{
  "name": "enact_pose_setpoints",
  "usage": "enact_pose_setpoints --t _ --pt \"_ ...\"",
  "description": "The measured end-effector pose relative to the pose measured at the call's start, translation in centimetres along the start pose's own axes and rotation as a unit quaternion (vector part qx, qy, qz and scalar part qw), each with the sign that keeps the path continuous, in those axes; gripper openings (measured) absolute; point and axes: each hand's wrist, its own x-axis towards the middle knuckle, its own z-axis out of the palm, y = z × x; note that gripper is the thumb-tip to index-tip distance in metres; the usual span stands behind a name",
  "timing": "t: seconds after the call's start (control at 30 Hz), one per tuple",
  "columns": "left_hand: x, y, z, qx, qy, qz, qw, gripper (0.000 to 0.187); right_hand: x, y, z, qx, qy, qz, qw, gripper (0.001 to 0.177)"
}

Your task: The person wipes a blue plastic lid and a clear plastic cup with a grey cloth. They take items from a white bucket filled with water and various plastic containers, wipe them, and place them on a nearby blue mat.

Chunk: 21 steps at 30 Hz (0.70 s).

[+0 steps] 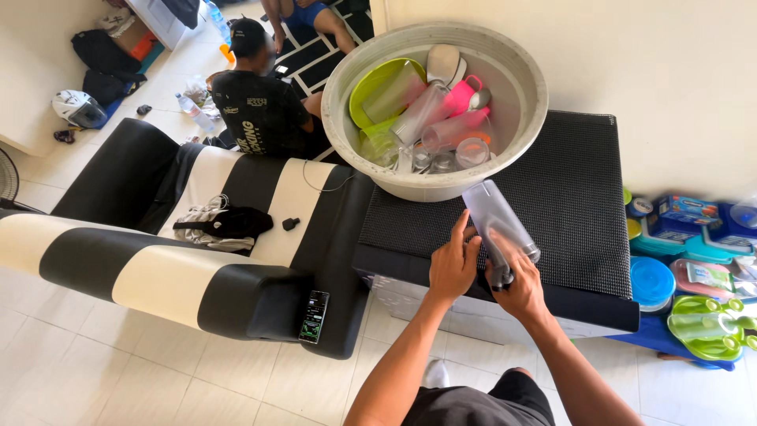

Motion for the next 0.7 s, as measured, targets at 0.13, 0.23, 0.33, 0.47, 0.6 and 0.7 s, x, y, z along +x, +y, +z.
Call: enact_pose_setpoints --t 0.13,0.23,0.33,0.47,0.6,0.7 --pt "0.0 0.1 -0.2 -0.003 -0.001 0.018 1.000 0.055 0.2 -0.4 -0.1 0.012 0.002 0.024 1.000 0.054" --pt "0.1 0.0 -0.2 -0.010 0.001 0.023 1.000 0.055 0.2 -0.3 -0.2 0.011 0.014 0.025 1.000 0.053" --pt "-0.1 -0.2 -0.2 -0.022 0.004 0.002 1.000 0.056 0.0 0.0 -0.1 0.020 0.041 0.006 0.999 0.050" --pt "-0.2 -0.5 0.3 -0.028 0.024 -0.003 0.999 0.059 -0.9 1.0 0.0 0.049 0.034 0.037 0.998 0.045" --pt "-0.2 -1.2 0.5 -0.108 0.061 -0.009 0.992 0.078 -2.1 1.3 0.4 0.227 0.063 0.269 0.934 0.047" --pt "-0.6 -1.6 0.4 -0.190 0.085 -0.010 0.978 0.093 -3.0 -1.0 0.4 0.493 0.111 0.421 0.753 0.038"
